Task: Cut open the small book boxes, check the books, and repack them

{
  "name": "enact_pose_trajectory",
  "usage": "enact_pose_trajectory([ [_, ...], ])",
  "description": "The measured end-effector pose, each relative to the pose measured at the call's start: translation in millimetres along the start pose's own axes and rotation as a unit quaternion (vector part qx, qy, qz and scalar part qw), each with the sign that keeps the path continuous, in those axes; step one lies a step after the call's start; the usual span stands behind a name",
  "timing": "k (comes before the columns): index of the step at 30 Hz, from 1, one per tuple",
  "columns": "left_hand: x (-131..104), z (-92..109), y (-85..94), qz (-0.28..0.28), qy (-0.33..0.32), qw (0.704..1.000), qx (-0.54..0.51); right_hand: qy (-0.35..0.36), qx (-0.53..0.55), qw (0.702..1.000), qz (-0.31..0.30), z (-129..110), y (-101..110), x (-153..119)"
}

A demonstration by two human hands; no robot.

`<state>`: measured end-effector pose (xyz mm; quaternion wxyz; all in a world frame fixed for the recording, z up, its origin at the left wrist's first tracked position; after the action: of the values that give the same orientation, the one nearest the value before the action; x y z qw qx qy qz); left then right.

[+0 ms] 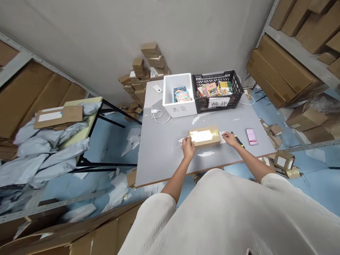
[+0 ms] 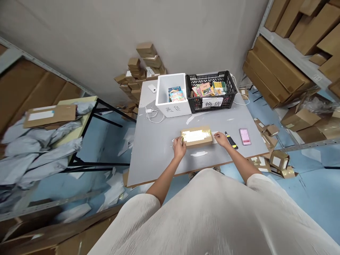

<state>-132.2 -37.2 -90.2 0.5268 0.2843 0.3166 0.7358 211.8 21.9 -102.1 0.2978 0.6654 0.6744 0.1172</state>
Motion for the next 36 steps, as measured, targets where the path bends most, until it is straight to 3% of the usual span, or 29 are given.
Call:
enact_pose_trajectory([
  [4,-17,31,-5.3,-0.02,-0.07,0.996,0.053,-0.074,-0.115,0.99,0.045,47,31,8],
  [9,-30,53,-17.3,-0.04,-0.047,0.995,0.075,-0.111,-0.263,0.957,0.043,92,48,9],
  [17,-31,53,-15.9,-0.051,-0.026,0.995,0.084,-0.098,-0.325,0.94,-0.017,109,46,7],
  [22,-29,48,-13.3,-0.066,-0.043,0.994,0.081,-0.098,-0.294,0.95,-0.034,105,52,5],
  [26,-28,43,-9.5,-0.091,-0.079,0.99,0.073,-0.161,-0.161,0.974,0.02,82,60,15],
  [30,-28,38,-1.1,-0.095,-0.113,0.988,0.049,-0.123,0.035,0.99,0.058,29,64,33],
  [32,-29,36,4.1,-0.081,-0.121,0.988,0.044,-0.079,0.082,0.993,0.03,-5,60,37],
  [36,-34,31,9.1,-0.072,-0.117,0.989,0.045,0.068,0.018,0.994,-0.087,-77,38,26],
])
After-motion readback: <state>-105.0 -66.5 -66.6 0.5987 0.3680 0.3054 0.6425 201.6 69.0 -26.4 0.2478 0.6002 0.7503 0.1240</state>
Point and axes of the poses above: each hand's wrist, its own x-axis towards the middle knuckle, its own y-axis out of the back of the hand, z = x × y, the point moved 3 cm from there along x, towards the middle knuckle, and after that the axes turned 4 degrees about z, right-handed, at the moved point
